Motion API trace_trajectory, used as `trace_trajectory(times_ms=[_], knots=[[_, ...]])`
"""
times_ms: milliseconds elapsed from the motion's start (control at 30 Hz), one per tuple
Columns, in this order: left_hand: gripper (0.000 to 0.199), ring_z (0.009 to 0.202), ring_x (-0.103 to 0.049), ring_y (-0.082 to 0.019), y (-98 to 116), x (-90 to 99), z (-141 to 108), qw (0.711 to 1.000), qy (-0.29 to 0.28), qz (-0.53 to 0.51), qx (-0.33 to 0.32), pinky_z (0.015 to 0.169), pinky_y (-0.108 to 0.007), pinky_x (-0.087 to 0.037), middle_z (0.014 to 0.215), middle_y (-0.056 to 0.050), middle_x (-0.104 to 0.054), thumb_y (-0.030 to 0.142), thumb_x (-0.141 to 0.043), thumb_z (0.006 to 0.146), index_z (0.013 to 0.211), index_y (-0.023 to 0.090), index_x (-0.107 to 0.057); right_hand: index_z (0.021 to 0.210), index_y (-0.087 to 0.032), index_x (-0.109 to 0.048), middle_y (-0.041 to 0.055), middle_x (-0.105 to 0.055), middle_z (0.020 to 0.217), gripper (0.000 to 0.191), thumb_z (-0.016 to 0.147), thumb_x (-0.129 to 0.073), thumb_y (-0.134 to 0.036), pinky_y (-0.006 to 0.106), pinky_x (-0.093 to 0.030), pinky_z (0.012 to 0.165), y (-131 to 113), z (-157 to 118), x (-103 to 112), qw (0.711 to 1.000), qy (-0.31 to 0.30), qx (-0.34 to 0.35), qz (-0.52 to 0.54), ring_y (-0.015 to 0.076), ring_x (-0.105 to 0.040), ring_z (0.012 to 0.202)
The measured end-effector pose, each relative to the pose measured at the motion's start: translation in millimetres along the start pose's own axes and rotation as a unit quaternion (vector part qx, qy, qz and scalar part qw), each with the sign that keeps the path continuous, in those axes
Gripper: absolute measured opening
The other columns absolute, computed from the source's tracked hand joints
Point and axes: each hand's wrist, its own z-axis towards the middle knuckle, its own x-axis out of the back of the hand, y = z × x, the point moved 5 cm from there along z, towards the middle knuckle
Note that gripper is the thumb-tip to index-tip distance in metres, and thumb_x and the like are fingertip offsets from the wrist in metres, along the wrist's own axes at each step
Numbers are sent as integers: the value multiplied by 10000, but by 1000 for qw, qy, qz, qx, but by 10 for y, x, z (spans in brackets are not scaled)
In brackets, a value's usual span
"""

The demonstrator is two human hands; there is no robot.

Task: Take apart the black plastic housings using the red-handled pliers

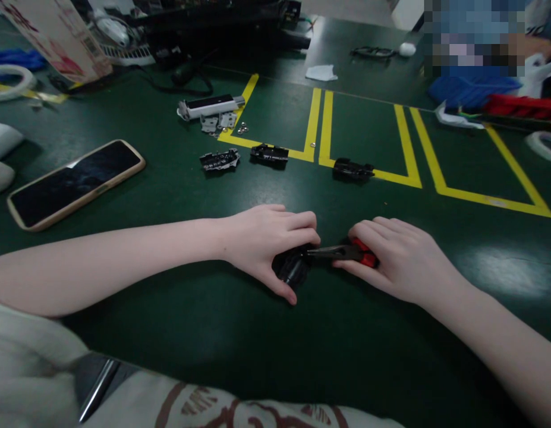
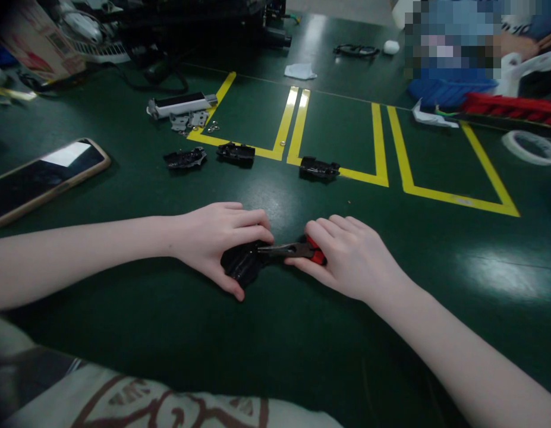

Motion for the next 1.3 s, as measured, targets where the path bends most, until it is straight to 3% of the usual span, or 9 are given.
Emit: trace_trajectory(times_ms=[233, 400, 1300], knots=[[815, 877, -594, -221, 19, -32, 15, 995, 46, -1, 85, 751, -308, -451, 1188, -136, -581, 753, -706, 723, 1211, 113, -576, 800, -210, -540, 67, -611, 679, 522, 952, -352, -673, 331, -391, 530, 18, 12, 9, 997, -25, -67, 8, 204, -556, 585], [803, 852, -590, -207, 0, -18, 31, 993, 36, -11, 115, 743, -299, -459, 1197, -143, -571, 732, -724, 722, 1204, 109, -565, 786, -216, -519, 73, -611, 677, 534, 942, -337, -693, 349, -398, 514, 19, 4, -9, 994, -36, -103, 13, 228, -570, 586], [808, 858, -578, -197, -48, 5, 41, 991, 9, -23, 133, 707, -279, -440, 1185, -107, -540, 705, -735, 727, 1259, 125, -555, 799, -215, -519, 85, -617, 697, 598, 936, -251, -732, 347, -395, 531, 37, 15, -12, 992, -56, -112, 3, 227, -564, 605]])
